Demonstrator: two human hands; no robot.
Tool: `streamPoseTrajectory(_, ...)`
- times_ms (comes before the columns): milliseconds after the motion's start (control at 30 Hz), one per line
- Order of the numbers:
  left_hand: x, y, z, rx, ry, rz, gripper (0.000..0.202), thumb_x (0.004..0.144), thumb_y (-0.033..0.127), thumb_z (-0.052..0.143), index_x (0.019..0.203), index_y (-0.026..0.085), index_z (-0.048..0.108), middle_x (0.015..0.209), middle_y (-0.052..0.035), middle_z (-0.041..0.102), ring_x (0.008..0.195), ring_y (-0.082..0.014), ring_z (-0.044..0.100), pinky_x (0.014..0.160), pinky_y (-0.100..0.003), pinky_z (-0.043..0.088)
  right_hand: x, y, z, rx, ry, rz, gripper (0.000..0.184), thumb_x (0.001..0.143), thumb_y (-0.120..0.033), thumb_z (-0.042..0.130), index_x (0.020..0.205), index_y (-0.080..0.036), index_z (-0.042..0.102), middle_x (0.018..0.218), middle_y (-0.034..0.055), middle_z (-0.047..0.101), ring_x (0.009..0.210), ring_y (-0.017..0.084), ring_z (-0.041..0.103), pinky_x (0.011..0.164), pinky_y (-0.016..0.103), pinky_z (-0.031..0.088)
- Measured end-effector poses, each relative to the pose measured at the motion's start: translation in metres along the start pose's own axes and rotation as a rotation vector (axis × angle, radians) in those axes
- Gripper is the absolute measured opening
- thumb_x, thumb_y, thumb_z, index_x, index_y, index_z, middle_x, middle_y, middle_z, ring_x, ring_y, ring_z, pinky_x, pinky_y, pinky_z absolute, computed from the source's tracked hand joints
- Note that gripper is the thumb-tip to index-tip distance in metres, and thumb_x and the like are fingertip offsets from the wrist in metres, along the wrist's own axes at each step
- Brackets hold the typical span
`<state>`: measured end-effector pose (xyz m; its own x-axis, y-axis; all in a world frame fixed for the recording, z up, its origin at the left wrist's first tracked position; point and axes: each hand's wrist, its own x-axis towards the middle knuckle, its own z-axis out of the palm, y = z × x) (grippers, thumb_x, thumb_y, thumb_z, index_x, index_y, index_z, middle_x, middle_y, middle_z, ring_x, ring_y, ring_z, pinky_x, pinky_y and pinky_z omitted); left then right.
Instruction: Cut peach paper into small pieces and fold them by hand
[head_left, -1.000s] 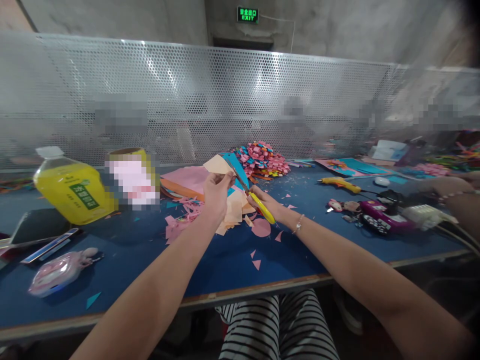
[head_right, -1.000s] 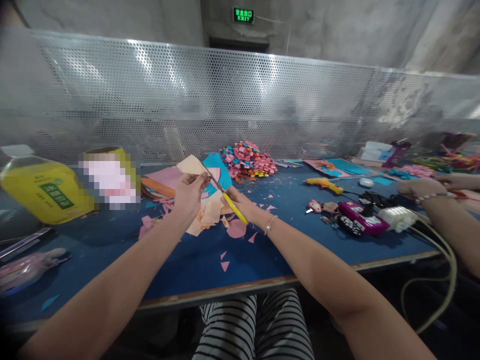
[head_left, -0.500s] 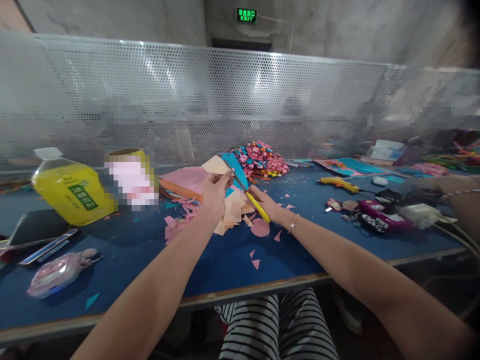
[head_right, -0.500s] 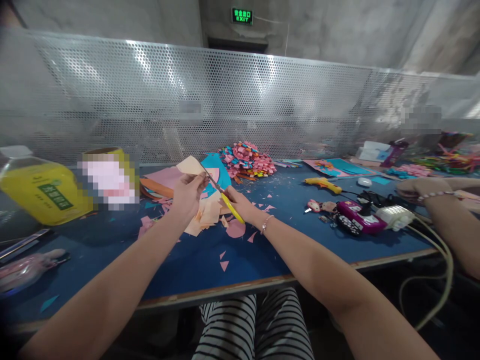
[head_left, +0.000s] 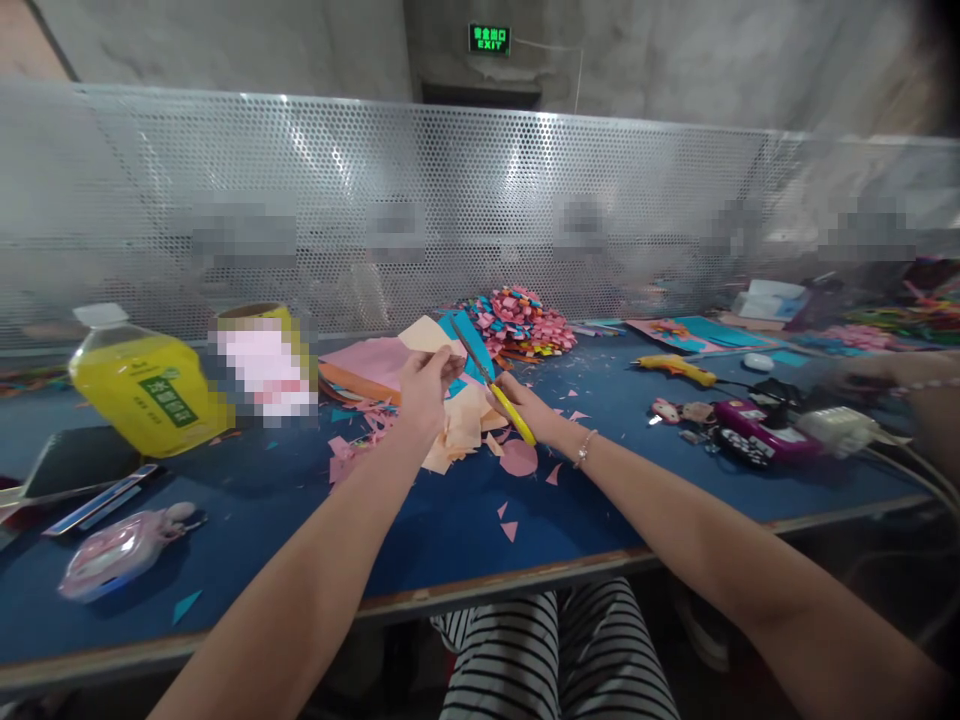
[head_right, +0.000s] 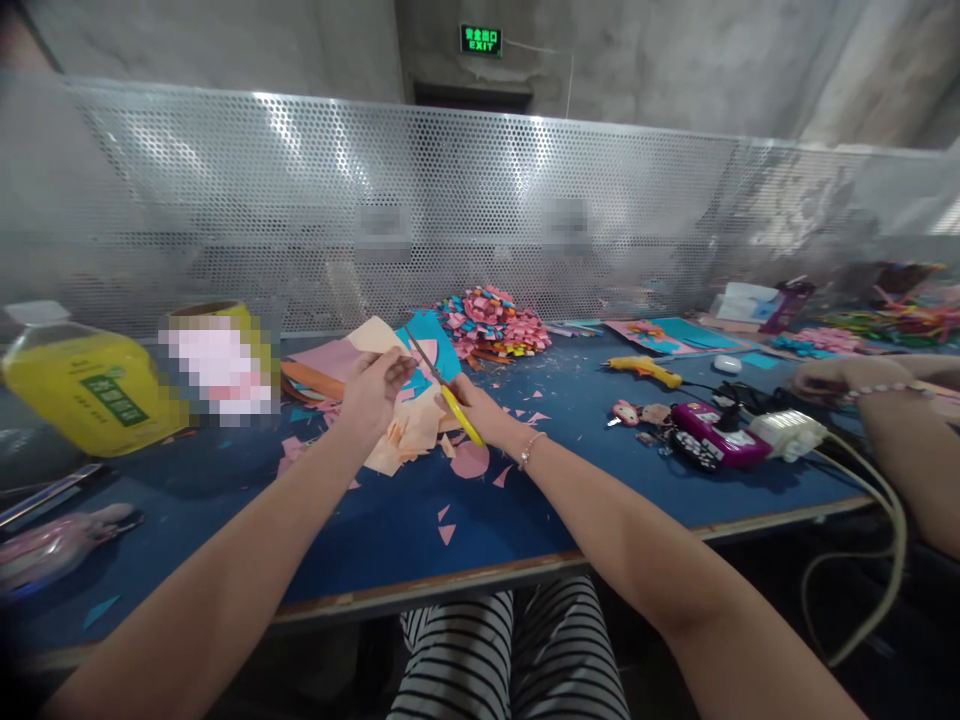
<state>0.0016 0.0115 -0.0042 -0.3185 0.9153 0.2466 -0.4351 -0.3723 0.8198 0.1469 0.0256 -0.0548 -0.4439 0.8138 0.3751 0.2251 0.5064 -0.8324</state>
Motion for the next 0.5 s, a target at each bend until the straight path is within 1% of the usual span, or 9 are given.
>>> streamPoseTrajectory(67,0.001,0.0,-0.001,0.022,-0.012,0.0,0.014,0.061,0.022,0.065,0.058,0.015,0.054,0.054,-0.0003,0.059,0.055,-0.0102,0.059,0.065,-0.026,0.048,-0.001,-0.001,-0.001,0.104,-0.026,0.019,0.033,0.075,-0.049,0.05,0.074,-0.021,0.033,0.062,-0.0063,0.037,0.055,0.007,0.034,0.053,0.023,0.031)
streamPoseTrajectory(167,0.0,-0.001,-0.001,0.064,-0.047,0.001,0.014,0.06,0.024,0.065,0.057,0.015,0.054,0.053,-0.0001,0.059,0.054,-0.0107,0.058,0.063,-0.026,0.047,-0.004,-0.008,-0.005,0.294,-0.038,0.014,0.038,0.072,-0.052,0.053,0.071,-0.021,0.031,0.061,-0.0064,0.037,0.055,0.007,0.038,0.054,0.023,0.034)
streamPoseTrajectory(200,-0.001,-0.002,-0.001,0.081,-0.066,0.004,0.015,0.06,0.025,0.066,0.057,0.015,0.055,0.054,-0.0003,0.059,0.054,-0.0108,0.058,0.062,-0.026,0.047,-0.004,-0.011,-0.007,0.343,-0.012,0.028,0.039,0.07,-0.053,0.054,0.072,-0.021,0.032,0.061,-0.0066,0.038,0.055,0.007,0.04,0.054,0.023,0.035)
streamPoseTrajectory(300,-0.005,-0.006,0.0,0.149,-0.141,-0.015,0.018,0.058,0.027,0.068,0.056,0.015,0.055,0.053,-0.001,0.059,0.053,-0.0116,0.058,0.059,-0.026,0.046,0.001,-0.017,-0.012,0.463,0.124,0.127,0.042,0.064,-0.05,0.061,0.078,-0.022,0.033,0.062,-0.0072,0.042,0.053,0.007,0.044,0.051,0.023,0.038)
streamPoseTrajectory(333,-0.006,-0.008,0.0,0.169,-0.166,-0.031,0.019,0.058,0.028,0.068,0.055,0.015,0.055,0.053,-0.0011,0.058,0.052,-0.0119,0.058,0.058,-0.026,0.046,0.003,-0.017,-0.013,0.495,0.165,0.132,0.045,0.061,-0.049,0.064,0.078,-0.022,0.032,0.063,-0.0074,0.043,0.052,0.007,0.045,0.05,0.023,0.038)
streamPoseTrajectory(400,-0.007,-0.013,-0.001,0.207,-0.22,-0.064,0.02,0.058,0.028,0.068,0.053,0.015,0.055,0.051,-0.0015,0.058,0.051,-0.0123,0.057,0.057,-0.026,0.046,0.009,-0.015,-0.014,0.52,0.241,0.108,0.046,0.058,-0.045,0.066,0.078,-0.022,0.031,0.066,-0.0069,0.046,0.05,0.006,0.044,0.047,0.022,0.038)
streamPoseTrajectory(500,-0.008,-0.019,-0.002,0.273,-0.311,-0.089,0.02,0.06,0.029,0.066,0.051,0.015,0.055,0.051,-0.0025,0.058,0.05,-0.0123,0.056,0.056,-0.027,0.046,0.014,-0.013,-0.016,0.507,0.299,0.066,0.047,0.056,-0.039,0.068,0.08,-0.022,0.032,0.071,-0.0062,0.049,0.049,0.005,0.042,0.045,0.021,0.034)
